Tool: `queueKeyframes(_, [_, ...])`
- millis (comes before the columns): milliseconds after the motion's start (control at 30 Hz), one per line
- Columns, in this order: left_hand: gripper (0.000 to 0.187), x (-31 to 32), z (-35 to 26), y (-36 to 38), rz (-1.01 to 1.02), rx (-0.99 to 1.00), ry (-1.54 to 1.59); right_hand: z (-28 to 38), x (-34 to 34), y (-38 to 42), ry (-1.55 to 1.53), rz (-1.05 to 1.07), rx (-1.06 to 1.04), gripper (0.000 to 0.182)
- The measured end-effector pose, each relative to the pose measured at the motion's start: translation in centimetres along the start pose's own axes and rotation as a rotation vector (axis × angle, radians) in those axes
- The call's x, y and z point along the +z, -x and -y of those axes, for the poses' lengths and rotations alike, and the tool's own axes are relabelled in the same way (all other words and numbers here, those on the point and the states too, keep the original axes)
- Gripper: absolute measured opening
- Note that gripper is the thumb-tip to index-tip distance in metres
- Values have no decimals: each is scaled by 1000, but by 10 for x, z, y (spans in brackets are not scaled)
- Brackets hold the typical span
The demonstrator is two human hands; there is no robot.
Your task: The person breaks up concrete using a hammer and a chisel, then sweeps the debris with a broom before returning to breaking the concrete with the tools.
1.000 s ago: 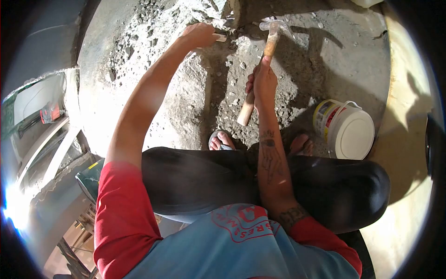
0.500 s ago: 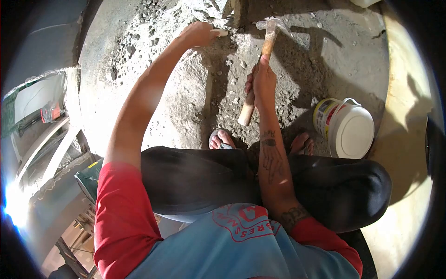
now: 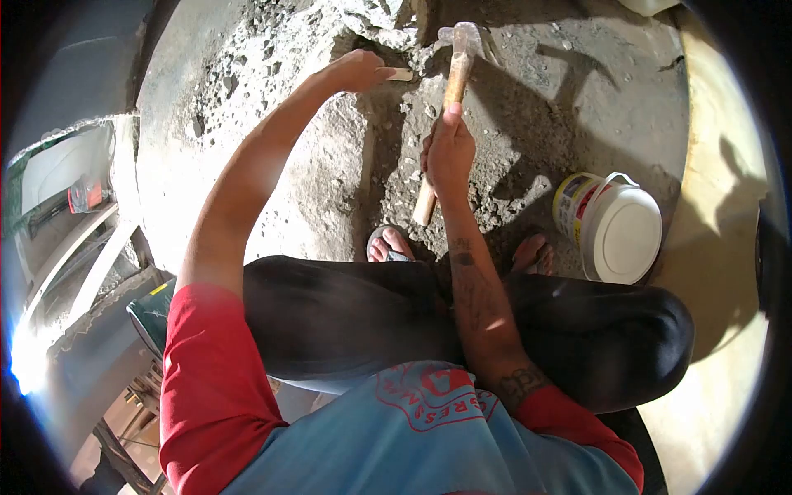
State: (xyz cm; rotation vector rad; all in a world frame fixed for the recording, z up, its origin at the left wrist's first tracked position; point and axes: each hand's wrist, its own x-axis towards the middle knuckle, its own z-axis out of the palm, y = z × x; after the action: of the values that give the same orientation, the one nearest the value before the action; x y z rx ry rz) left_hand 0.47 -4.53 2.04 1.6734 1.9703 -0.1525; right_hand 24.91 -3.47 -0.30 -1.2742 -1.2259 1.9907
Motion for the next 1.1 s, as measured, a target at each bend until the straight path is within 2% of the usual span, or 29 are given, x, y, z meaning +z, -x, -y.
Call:
queueKeyframes(33, [50,6,4,-1,-11,-84,45,-9,4,-1,100,-43,-108,59])
queueKeyframes(67, [50,11,8,-2,-24,-167,89,-17,8,0,140,-57,-138,60])
queueKeyframes(100, [50,19,15,-3,-24,-166,89,-15,9,5,141,-58,-138,60])
queueKeyframes(167, [48,31,28,-5,-95,-100,75,-6,7,20,294,168,207,63])
queueKeyframes(267, [44,17,13,2,-70,-180,52,-17,4,14,427,157,119,63])
queueKeyframes(333, [43,19,9,6,-90,-142,-10,-1,5,15,519,132,70,60])
queueKeyframes(400, [41,15,6,8,-116,-110,-81,27,10,8,282,-6,-47,59])
queueKeyframes(433, [40,15,1,9,-89,-142,-89,32,13,9,283,-4,-37,59])
queueKeyframes(500, [40,16,-4,12,-62,-173,-98,39,17,8,130,-134,-147,58])
queueKeyframes(533, [41,18,-2,11,-56,-165,-76,14,16,3,192,-124,-125,58])
queueKeyframes(600, [43,17,0,8,-58,-158,-62,-9,18,6,342,-6,19,62])
queueKeyframes(633, [42,17,0,5,-18,-179,-93,-5,8,14,190,169,259,64])
queueKeyframes(700, [42,17,1,2,21,-193,-127,4,-2,10,43,94,363,64])
queueKeyframes(767, [42,21,4,4,-28,-151,-94,16,-10,6,9,79,331,62])
queueKeyframes(800, [42,19,2,3,-29,-151,-95,27,-10,4,-27,14,213,61])
queueKeyframes(867, [27,16,-6,2,-1,-138,-298,49,-9,1,-102,-48,-25,58])
queueKeyframes(1000, [25,9,2,-7,-23,-178,-292,51,-8,-1,-220,-91,-43,55])
queueKeyframes(1100, [51,17,18,-20,-48,-316,-125,49,-12,-1,-204,-87,64,55])
